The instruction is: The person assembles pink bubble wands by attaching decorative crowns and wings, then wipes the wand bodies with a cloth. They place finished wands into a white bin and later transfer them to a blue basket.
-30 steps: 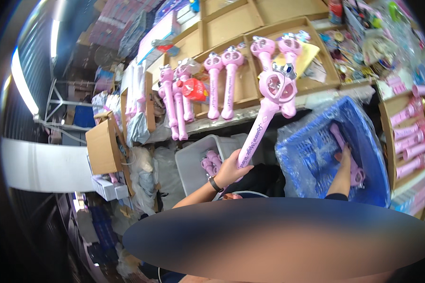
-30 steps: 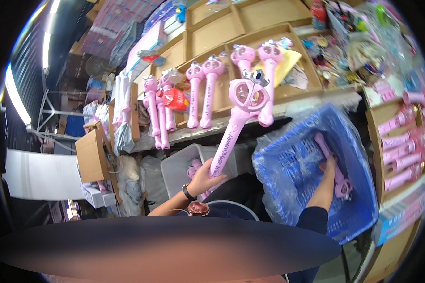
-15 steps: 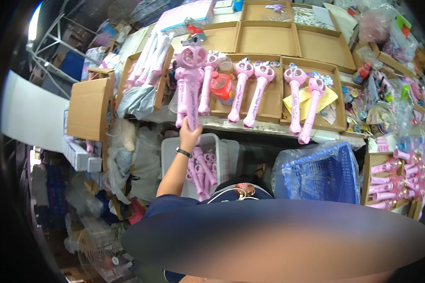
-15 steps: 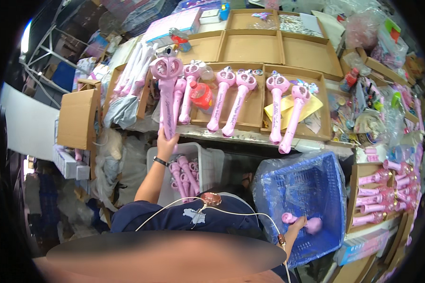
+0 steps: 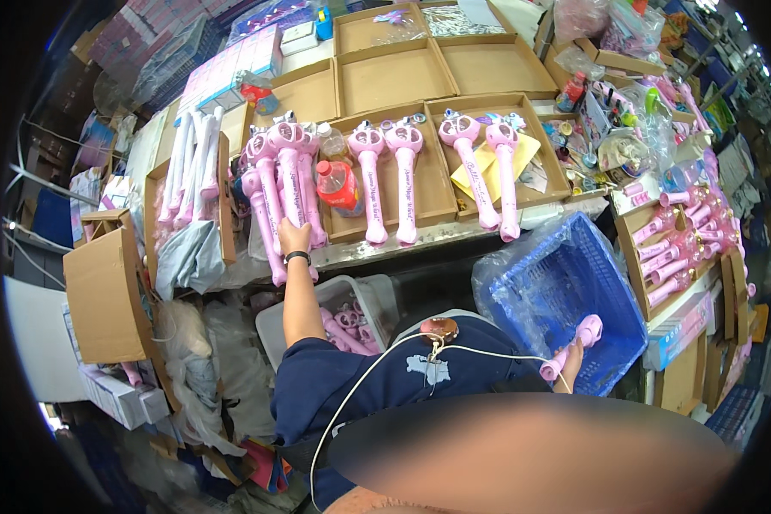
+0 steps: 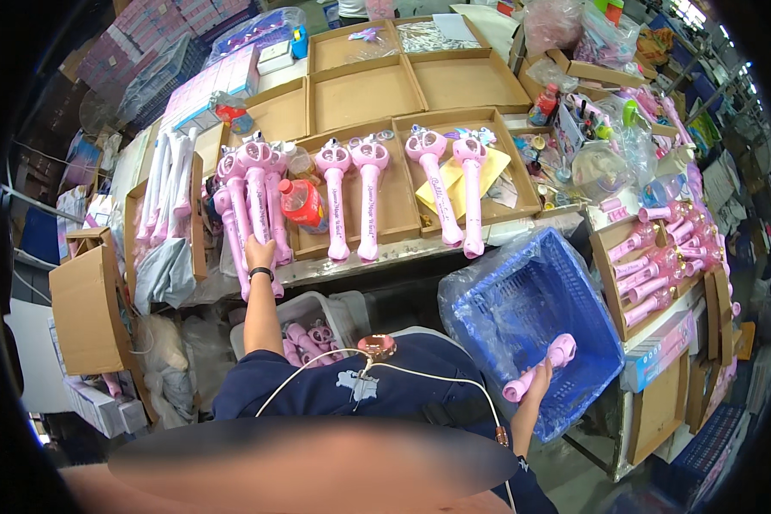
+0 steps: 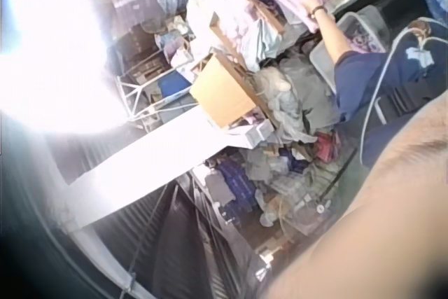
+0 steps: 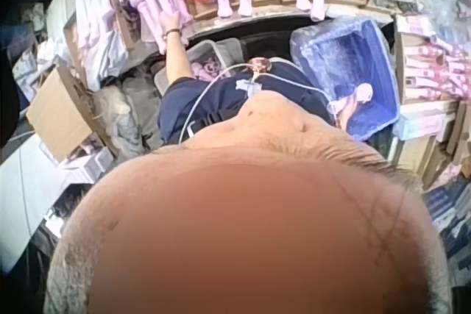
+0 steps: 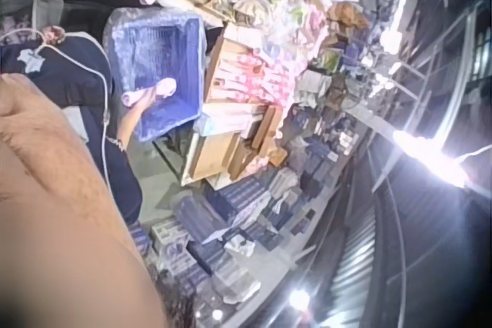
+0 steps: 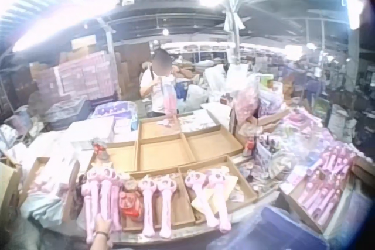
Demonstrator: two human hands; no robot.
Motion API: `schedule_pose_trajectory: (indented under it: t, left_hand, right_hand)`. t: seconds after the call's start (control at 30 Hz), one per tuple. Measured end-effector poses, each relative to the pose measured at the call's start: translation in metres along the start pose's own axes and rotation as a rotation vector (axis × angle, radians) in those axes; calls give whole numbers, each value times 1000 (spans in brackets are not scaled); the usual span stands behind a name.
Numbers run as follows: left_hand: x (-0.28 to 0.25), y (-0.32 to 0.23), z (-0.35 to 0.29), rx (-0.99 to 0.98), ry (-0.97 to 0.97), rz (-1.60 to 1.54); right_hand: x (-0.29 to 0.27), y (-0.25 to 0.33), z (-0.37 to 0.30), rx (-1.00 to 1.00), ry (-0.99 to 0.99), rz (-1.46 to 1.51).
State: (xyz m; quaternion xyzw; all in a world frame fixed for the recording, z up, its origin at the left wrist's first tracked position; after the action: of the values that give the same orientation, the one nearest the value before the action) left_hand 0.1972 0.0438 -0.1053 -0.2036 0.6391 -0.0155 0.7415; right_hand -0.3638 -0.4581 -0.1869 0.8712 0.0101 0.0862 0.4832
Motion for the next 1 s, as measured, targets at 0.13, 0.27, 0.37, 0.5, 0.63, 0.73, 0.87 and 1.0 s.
schedule_pose_trajectory:
  t: [0.13, 0.27, 0.37, 0.5, 0.63, 0.73, 0.87, 1.0]
  left_hand:
    - [1, 1, -4, -9, -20, 32]
    - [-6, -3, -13, 28, -56, 59]
    - [-12, -6, -23, 72, -154, 62]
    - [-14, -4, -31, 76, -147, 50]
    - [-17, 0, -40, 81, -205, -17]
    - [-18, 2, -54, 90, -286, -11]
    - [-30, -1, -83, 101, -430, -98]
    - [-41, -29, -137, 118, -550, -306]
  right_hand:
    - [24, 32, -42, -69, 78, -140]
    - [69, 78, -75, -162, 257, -337]
    - [125, 126, -74, -202, 351, -439]
    - [220, 179, -77, -465, 703, -146]
    - [277, 126, -90, 2, 728, -317]
    - [307, 89, -103, 95, 915, -316]
    - [365, 38, -116, 191, 1097, -409]
    - [430, -8, -132, 239, 1236, -395]
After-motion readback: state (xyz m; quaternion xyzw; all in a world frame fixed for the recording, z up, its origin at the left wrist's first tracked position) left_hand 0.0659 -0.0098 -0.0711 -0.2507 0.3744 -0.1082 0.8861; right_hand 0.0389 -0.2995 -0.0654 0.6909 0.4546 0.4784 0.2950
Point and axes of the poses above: each hand's wrist, its own z-axis towards the middle knuckle, its own x-axis out of the palm, y = z × x, the point moved 4 cm from there along z, towards the middle knuckle, and after that the axes turned 10 degrees about z, right-handed, at the moved point
